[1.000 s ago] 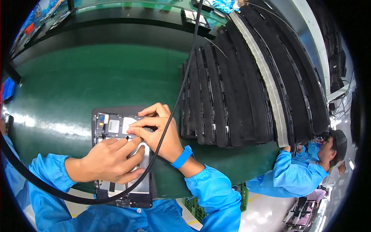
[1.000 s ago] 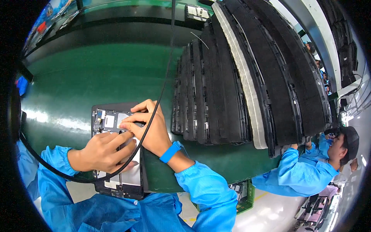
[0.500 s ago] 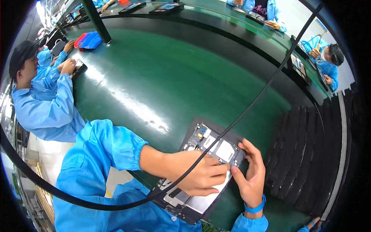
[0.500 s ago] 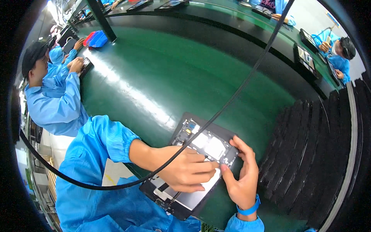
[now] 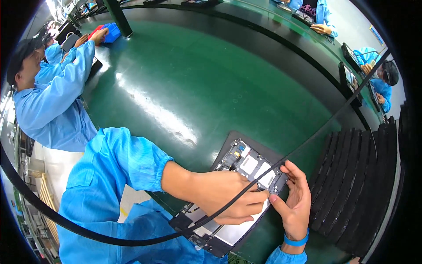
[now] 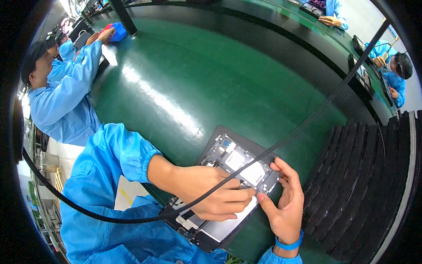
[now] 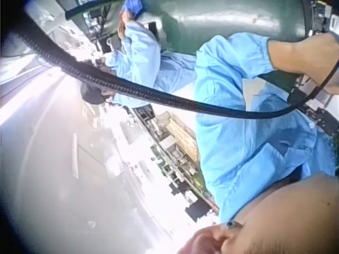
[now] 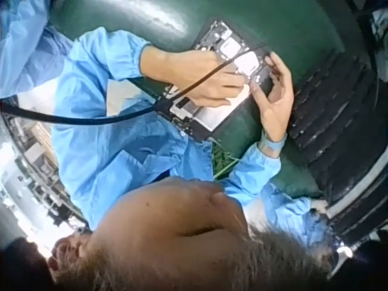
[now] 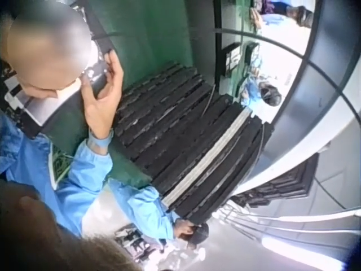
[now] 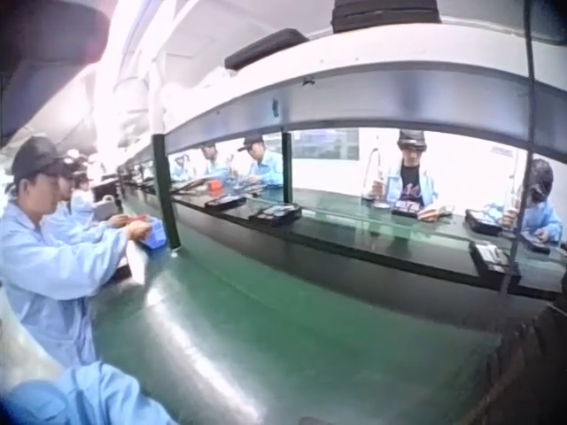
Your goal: Assembling electronic components onto screens on a production line.
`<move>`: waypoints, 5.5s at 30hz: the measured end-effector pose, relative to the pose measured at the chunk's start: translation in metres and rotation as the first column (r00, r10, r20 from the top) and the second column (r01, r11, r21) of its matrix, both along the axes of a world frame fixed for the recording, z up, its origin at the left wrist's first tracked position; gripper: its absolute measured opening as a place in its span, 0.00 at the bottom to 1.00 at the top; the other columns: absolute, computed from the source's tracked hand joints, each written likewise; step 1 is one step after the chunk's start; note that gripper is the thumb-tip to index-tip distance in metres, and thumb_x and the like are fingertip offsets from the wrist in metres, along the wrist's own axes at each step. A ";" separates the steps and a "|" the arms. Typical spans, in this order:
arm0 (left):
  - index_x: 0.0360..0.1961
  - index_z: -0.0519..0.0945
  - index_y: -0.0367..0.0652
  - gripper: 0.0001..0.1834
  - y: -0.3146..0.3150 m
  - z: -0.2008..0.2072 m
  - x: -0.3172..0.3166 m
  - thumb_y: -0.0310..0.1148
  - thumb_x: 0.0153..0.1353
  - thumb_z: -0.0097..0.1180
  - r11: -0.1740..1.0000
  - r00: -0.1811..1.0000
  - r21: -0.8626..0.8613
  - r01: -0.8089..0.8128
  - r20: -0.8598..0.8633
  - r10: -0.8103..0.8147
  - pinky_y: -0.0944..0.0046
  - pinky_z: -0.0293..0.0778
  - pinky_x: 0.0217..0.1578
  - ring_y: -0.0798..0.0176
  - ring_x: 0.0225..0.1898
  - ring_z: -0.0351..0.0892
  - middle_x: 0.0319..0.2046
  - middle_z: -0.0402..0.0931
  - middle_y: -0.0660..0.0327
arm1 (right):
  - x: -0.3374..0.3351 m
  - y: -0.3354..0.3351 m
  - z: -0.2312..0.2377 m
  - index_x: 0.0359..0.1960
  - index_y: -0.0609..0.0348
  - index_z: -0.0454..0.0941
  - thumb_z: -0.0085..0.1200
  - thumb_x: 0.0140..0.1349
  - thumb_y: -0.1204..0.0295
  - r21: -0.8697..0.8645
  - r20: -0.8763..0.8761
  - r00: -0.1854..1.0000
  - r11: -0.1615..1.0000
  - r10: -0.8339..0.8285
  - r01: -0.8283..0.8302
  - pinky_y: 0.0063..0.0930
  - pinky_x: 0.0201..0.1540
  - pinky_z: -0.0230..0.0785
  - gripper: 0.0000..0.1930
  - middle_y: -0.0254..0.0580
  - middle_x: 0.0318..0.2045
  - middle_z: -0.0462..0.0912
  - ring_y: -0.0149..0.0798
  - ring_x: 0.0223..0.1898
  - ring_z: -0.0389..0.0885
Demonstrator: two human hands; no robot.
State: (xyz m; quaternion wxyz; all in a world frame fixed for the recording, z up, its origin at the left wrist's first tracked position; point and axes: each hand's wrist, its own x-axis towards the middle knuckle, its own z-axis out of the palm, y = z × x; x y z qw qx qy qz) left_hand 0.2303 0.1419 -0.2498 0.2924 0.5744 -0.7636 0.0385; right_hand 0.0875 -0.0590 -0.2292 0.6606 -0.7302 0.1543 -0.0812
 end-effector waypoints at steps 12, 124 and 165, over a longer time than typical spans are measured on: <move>0.38 0.80 0.36 0.16 0.003 0.001 0.003 0.41 0.67 0.62 0.999 0.996 -0.034 -0.006 -0.087 0.003 0.56 0.77 0.25 0.57 0.28 0.81 0.37 0.72 0.56 | 0.006 0.007 0.005 0.71 0.69 0.73 0.66 0.54 0.87 0.016 0.015 1.000 1.000 0.008 -0.008 0.37 0.77 0.58 0.37 0.47 0.64 0.78 0.40 0.70 0.73; 0.26 0.80 0.38 0.10 -0.003 -0.015 0.087 0.32 0.45 0.63 0.837 0.922 -0.393 0.381 0.234 -0.309 0.61 0.75 0.28 0.58 0.30 0.79 0.29 0.75 0.59 | 0.072 0.008 0.004 0.31 0.56 0.85 0.72 0.54 0.80 -0.720 0.256 0.920 0.694 0.297 -0.024 0.41 0.44 0.63 0.07 0.38 0.29 0.78 0.46 0.36 0.74; 0.39 0.87 0.28 0.13 -0.007 -0.017 0.113 0.27 0.55 0.63 0.903 0.958 -0.327 0.278 0.165 -0.235 0.61 0.78 0.27 0.58 0.30 0.81 0.34 0.81 0.52 | 0.075 0.016 -0.006 0.42 0.57 0.91 0.71 0.55 0.83 -0.428 0.230 0.971 0.903 0.070 0.036 0.29 0.37 0.69 0.13 0.36 0.28 0.87 0.34 0.29 0.79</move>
